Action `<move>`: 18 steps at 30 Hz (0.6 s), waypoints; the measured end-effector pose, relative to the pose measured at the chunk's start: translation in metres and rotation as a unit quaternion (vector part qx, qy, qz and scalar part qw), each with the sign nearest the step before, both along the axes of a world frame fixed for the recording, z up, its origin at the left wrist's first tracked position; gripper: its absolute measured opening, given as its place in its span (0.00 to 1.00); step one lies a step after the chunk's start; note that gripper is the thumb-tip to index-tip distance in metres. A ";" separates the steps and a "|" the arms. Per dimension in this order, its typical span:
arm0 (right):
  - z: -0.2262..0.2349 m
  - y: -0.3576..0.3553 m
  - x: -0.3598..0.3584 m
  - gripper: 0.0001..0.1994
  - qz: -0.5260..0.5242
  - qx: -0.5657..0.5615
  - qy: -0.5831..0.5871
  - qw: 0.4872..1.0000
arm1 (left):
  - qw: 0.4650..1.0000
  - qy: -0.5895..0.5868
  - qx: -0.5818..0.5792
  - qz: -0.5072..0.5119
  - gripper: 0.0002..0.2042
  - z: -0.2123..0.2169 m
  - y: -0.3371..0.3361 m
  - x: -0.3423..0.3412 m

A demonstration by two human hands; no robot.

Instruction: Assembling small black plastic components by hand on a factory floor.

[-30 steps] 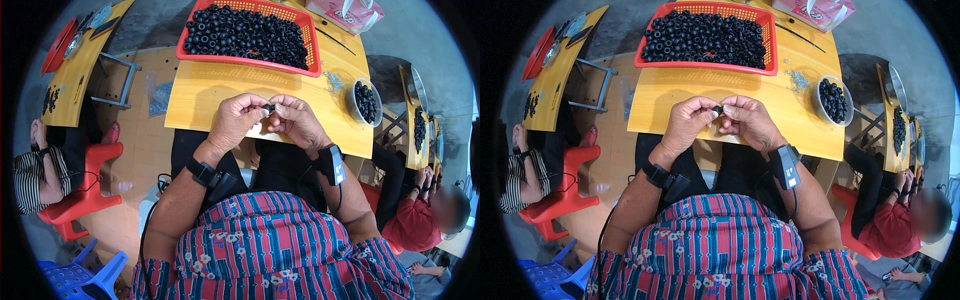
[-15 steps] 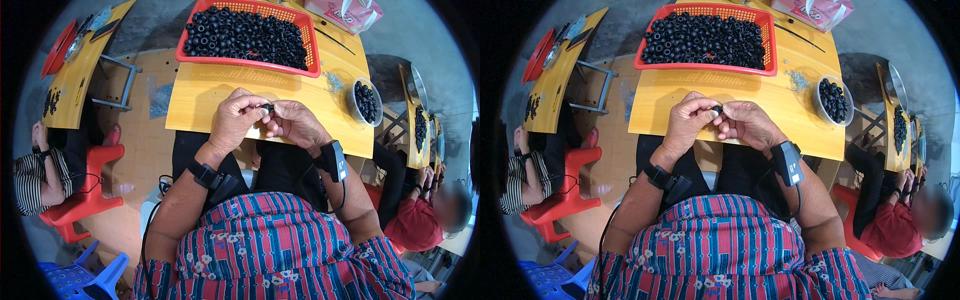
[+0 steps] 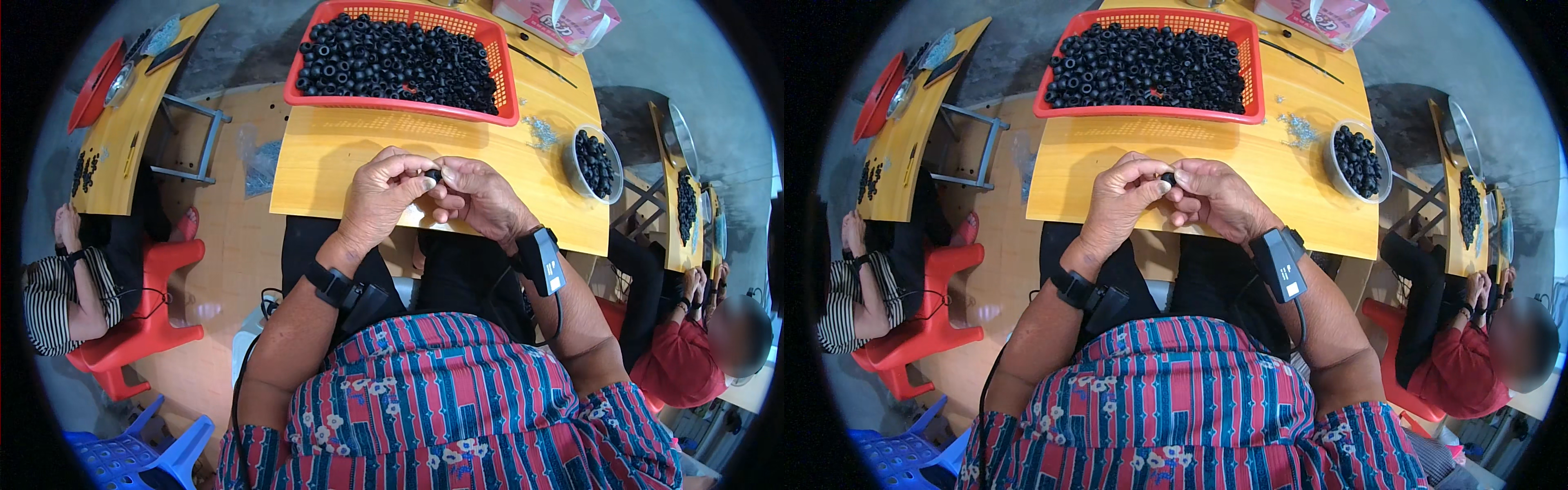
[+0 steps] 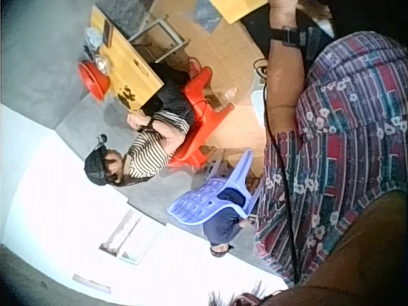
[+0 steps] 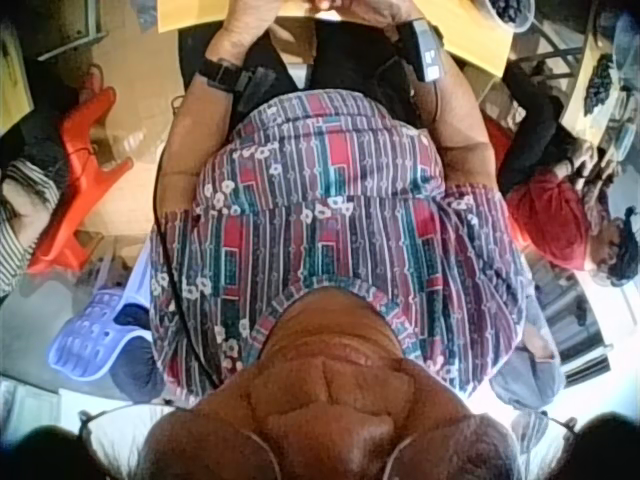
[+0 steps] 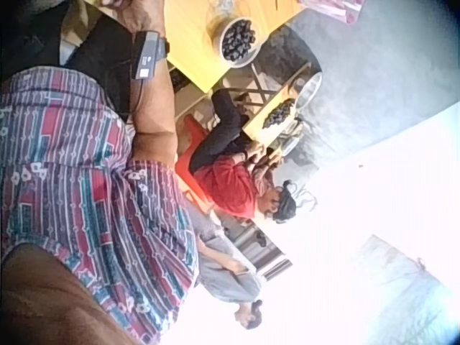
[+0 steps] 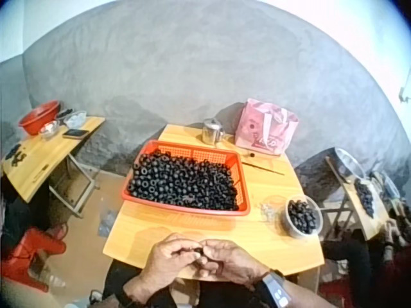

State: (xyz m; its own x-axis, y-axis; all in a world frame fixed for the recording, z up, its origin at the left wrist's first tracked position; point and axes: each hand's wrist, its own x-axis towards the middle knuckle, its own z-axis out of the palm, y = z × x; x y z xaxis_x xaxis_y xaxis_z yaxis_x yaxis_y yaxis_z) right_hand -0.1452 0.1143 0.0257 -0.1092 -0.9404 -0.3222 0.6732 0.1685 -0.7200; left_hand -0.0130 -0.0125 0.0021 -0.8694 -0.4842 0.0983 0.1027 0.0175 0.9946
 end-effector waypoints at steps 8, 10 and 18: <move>0.003 0.001 0.001 0.10 0.012 0.013 0.042 0.999 | 0.999 -0.010 -0.028 -0.017 0.11 0.000 -0.001 -0.001; 0.008 0.002 0.006 0.10 -0.008 0.029 0.079 0.996 | 1.000 -0.013 0.000 -0.026 0.12 0.002 -0.001 -0.001; 0.010 0.004 0.016 0.10 -0.018 0.032 0.259 0.965 | 0.984 -0.040 -0.166 -0.051 0.17 0.013 0.003 -0.004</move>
State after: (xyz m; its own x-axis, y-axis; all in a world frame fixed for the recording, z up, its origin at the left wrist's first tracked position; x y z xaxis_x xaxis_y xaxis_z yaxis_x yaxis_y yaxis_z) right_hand -0.1287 0.1188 0.0360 -0.3046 -0.9125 -0.2731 0.2316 0.2072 -0.9505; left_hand -0.0166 -0.0096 0.0152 -0.9231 -0.3474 0.1649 0.0417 0.3359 0.9410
